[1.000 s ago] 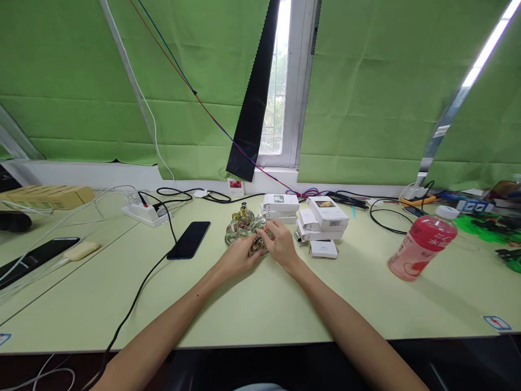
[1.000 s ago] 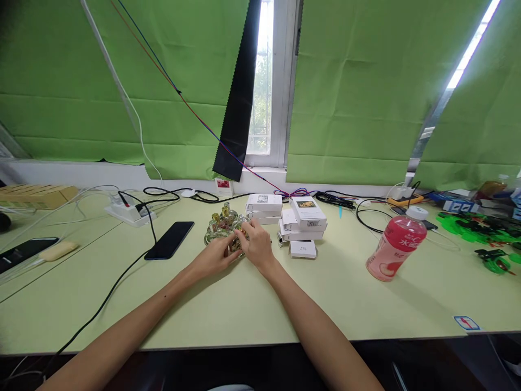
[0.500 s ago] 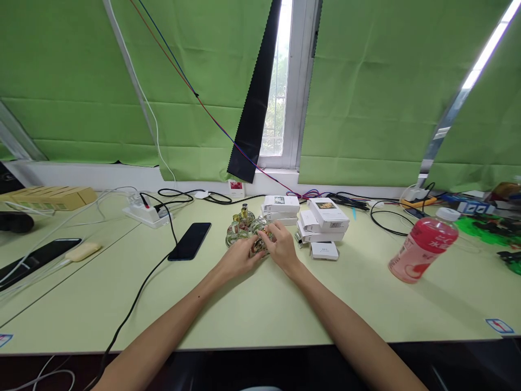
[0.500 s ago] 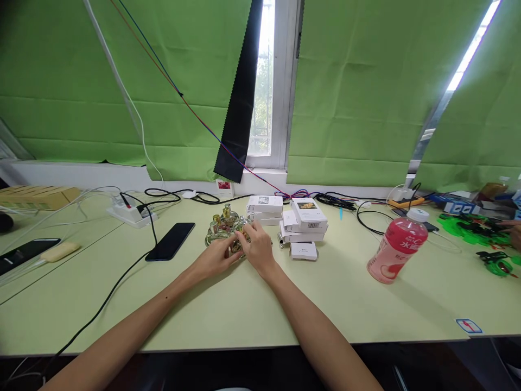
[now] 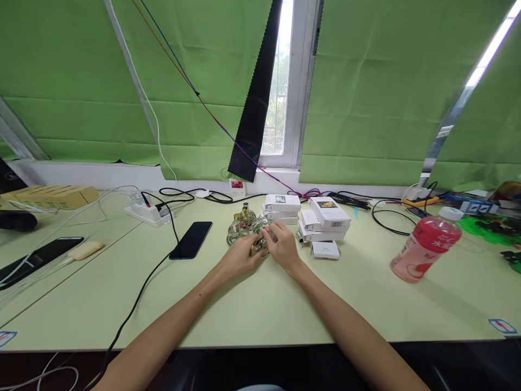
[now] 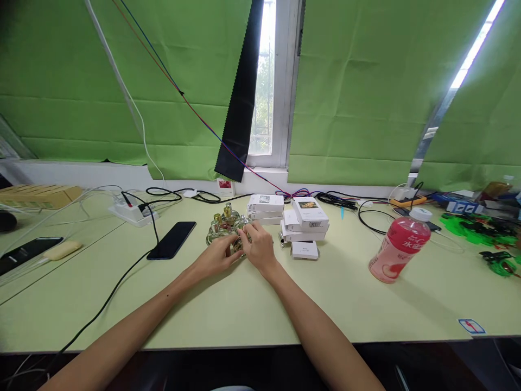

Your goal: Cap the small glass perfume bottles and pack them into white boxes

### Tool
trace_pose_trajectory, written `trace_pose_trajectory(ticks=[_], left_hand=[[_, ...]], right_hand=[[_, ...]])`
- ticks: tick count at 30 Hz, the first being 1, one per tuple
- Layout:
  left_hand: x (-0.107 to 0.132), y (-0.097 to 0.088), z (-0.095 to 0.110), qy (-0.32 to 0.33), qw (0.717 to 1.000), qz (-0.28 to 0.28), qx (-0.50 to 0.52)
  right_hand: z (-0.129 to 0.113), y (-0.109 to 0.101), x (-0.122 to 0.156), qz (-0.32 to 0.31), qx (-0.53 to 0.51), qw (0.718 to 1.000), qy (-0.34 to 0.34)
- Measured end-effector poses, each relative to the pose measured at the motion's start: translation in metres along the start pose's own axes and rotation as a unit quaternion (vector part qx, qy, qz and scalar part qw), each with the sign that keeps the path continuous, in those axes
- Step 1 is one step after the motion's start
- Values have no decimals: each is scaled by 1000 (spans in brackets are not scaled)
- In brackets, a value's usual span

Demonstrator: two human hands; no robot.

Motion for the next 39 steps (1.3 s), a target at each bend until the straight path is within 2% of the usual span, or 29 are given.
trace_pose_trajectory(ticks=[9,14,23,35,39], left_hand=[[0,0,4,-9,1000,-15,-13],[-2,-6,5,-17,999,27,24],[-1,-12,6,7,996,83,20],[2,-27,3,-15,985,171,19],[2,-30,4,-10,983,184,13]], right_hand=[[0,1,1,7,25,1000,-2],[3,1,2,7,-6,1000,8],[2,-1,6,-3,-47,999,18],[-6,0,9,-23,-68,997,-2],[-10,0,11,-32,-73,997,-9]])
Point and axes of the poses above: each hand's wrist, its own x-axis away from the middle knuckle, its own y-axis out of the palm, z = x × y, the point moved 7 cm from there along -x, towards the middle knuckle, and after that the axes turned 14 degrees about y, right-handed, at the moved point
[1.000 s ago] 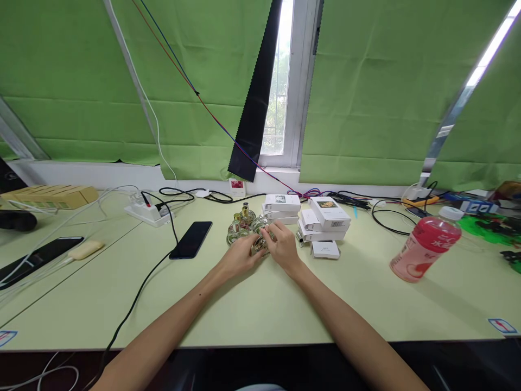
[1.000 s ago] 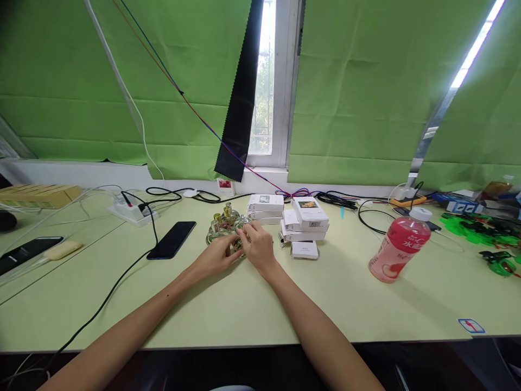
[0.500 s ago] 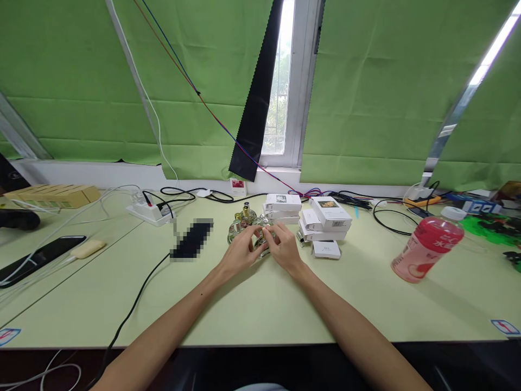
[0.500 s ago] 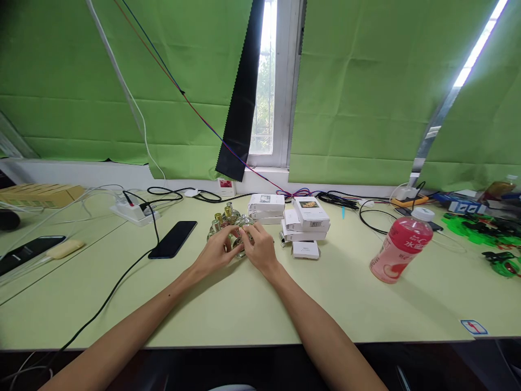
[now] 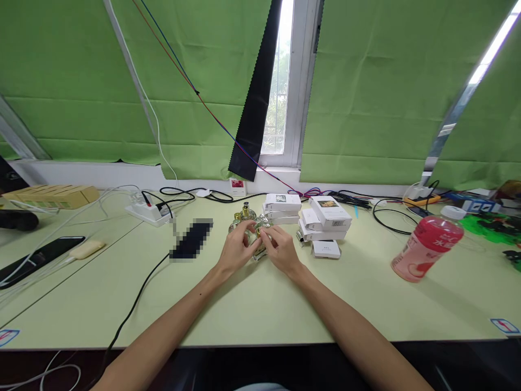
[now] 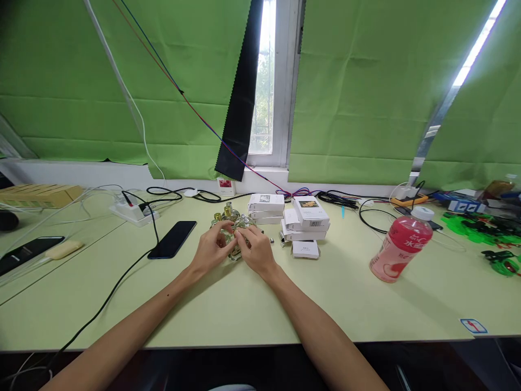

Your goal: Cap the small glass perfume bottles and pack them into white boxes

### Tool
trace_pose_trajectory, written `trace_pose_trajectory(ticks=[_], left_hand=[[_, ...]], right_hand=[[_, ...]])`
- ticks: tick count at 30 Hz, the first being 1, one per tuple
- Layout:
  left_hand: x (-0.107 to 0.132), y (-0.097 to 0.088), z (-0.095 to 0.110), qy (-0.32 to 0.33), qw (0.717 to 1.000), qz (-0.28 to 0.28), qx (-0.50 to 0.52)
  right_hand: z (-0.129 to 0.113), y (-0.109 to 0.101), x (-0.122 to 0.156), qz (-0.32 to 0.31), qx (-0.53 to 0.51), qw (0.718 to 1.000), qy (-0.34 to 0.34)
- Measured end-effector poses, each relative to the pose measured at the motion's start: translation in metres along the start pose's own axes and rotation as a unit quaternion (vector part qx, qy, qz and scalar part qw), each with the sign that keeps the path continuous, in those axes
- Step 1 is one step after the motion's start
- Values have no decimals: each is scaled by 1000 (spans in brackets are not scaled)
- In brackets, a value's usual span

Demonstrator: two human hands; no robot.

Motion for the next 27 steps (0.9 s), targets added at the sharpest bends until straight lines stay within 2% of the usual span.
trace_pose_trajectory(ticks=[9,17,27], left_hand=[[-1,-3,4,8,999,2,-33],[-3,-13,3,7,995,33,-89],[-2,-16,-1,15,990,55,-133]], right_hand=[[-5,4,3,-18,-17,1000,-10],[3,2,1,9,6,1000,25],[8,1,-1,8,-1,999,42]])
Point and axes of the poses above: each hand's wrist, its own x-axis away from the middle knuckle, its own y-axis out of the palm, z = x × y, the point moved 7 cm from there along -x, towards the middle knuckle, and after that the axes turned 14 degrees about y, right-handed, at the moved point
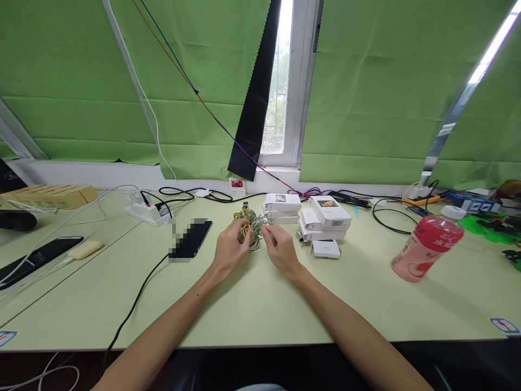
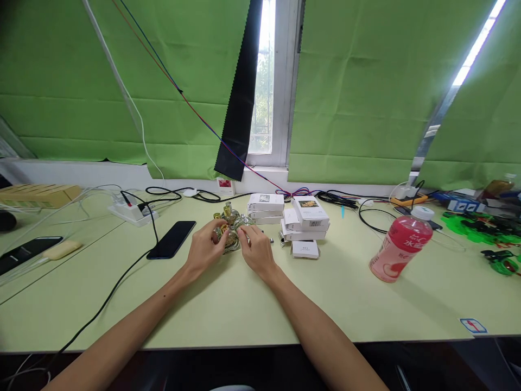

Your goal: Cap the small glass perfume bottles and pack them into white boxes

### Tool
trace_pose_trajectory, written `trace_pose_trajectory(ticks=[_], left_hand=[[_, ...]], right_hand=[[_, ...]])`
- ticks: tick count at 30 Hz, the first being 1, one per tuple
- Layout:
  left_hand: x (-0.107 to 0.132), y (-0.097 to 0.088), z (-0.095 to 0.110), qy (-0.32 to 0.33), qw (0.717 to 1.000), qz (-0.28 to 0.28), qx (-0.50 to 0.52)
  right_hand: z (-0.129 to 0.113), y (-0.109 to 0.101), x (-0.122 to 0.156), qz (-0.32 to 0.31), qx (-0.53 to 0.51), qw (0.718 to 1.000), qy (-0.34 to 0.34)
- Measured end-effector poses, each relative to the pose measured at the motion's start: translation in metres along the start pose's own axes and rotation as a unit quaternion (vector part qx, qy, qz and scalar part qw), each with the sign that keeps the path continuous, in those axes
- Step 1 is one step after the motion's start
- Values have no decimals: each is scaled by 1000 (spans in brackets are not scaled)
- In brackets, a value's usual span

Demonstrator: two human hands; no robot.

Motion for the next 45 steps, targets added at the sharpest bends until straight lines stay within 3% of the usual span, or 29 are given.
trace_pose_trajectory(ticks=[26,34,37,43,45], left_hand=[[-1,0,2,17,1000,17,20],[-1,-1,12,45,996,33,64],[1,6,19,69,993,-7,92],[14,36,37,114,966,-195,127],[19,41,41,119,956,-234,128]], right_hand=[[22,-4,-7,19,91,993,78],[30,-5,-9,24,125,988,92],[31,-8,-9,31,137,985,95],[37,-11,-12,38,145,983,109],[40,-7,-14,23,134,985,105]])
Point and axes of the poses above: each hand's wrist, its own x-axis away from the middle knuckle, its own y-axis out of the palm, z = x × y, the point moved 7 cm from there along -x, towards the middle knuckle, and after that the axes turned 14 degrees about y, right-handed, at the moved point
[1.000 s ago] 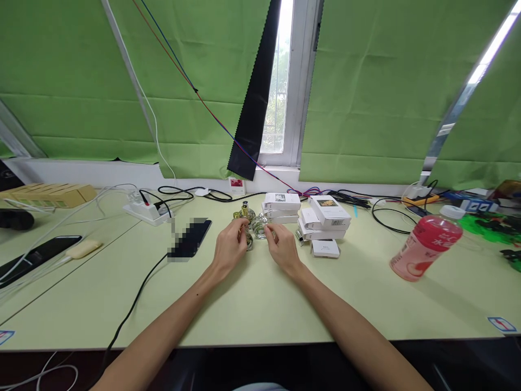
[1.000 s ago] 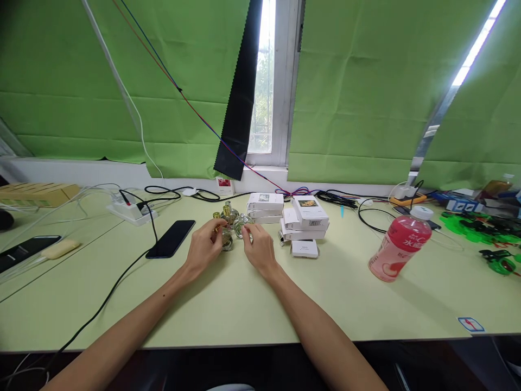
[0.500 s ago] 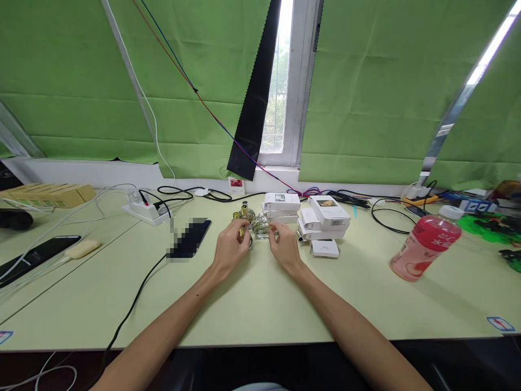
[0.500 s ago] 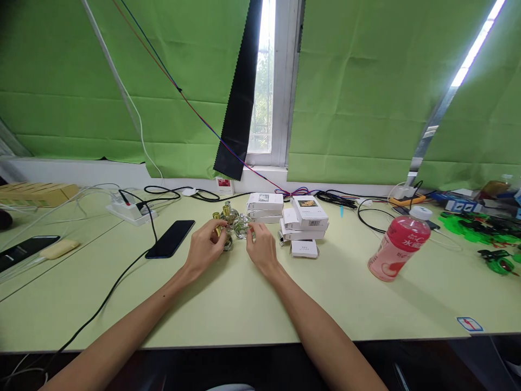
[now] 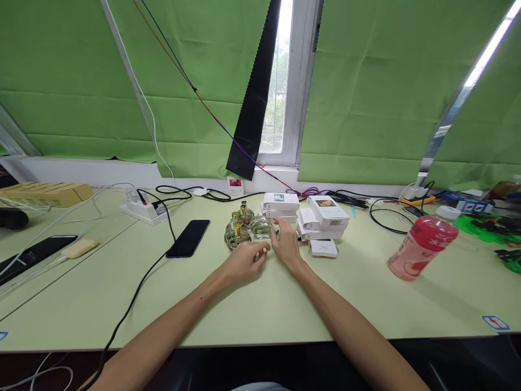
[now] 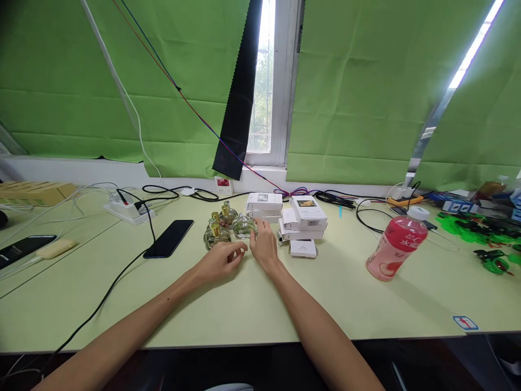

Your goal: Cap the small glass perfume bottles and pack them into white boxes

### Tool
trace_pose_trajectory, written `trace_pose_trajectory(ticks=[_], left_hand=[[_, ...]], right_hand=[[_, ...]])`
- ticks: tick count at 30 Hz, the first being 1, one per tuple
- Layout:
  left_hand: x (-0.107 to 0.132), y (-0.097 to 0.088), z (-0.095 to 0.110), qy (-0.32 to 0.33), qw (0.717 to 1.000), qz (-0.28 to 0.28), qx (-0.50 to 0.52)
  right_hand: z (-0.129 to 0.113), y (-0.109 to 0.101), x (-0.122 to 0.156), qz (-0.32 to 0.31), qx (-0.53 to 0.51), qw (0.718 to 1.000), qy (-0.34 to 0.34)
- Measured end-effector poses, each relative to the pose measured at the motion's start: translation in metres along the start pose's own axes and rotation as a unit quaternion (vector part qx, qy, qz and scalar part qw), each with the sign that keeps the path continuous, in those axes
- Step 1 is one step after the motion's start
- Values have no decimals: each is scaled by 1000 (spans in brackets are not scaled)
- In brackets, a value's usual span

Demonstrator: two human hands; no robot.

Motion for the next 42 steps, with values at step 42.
trace_pose_trajectory(ticks=[42], left_hand=[[1,-16,-5,-36,991,129,29]], right_hand=[[5,10,-1,-145,30,989,-7]])
Point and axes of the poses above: each hand's wrist, its own x-axis away from the middle knuckle, its own y-axis out of the palm, z = x × y, the point moved 7 cm from there along -x, towards the middle knuckle, and after that the axes turned 14 degrees about y, right-handed, at the moved point
